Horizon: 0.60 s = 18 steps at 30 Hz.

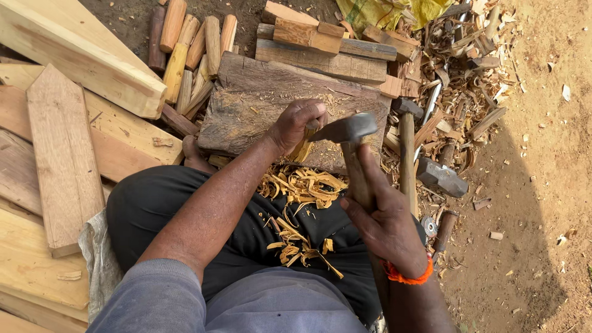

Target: The person sits on the ground and uses a hammer and chisel to carve a small piece of wood held in their left hand. They repeatedly strike the chisel to remove wood shavings, shaping the piece.

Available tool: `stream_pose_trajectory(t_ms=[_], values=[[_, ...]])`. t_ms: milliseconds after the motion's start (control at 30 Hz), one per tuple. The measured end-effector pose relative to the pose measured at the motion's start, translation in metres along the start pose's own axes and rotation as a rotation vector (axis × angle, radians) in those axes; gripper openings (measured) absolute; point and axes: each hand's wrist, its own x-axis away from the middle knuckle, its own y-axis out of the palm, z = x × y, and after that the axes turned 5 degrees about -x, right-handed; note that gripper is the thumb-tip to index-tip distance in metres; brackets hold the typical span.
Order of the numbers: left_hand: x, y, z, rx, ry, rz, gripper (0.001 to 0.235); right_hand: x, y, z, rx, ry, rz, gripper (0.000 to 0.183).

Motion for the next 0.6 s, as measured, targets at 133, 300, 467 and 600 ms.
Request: stream_pose_trajectory(t_ms=[133, 300, 467, 600], values=[[-0.002, -0.004, -0.003, -0.055, 0.027, 0.024, 0.036, 0.013, -0.013, -0.005, -0.174, 0.125, 0.129, 0.093], [0.002, 0.001, 0.004, 0.064, 0.030, -0.038, 0.035, -0.001, 0.002, 0.009, 0.068, -0.049, 0.013, 0.092], [0.001, -0.002, 0.007, 0.042, 0.011, 0.005, 0.033, 0.001, 0.007, 0.012, 0.063, 0.018, -0.021, 0.093], [-0.002, -0.002, 0.003, 0.022, -0.043, 0.044, 0.034, 0.014, -0.005, 0.002, -0.019, 0.068, 0.121, 0.089]])
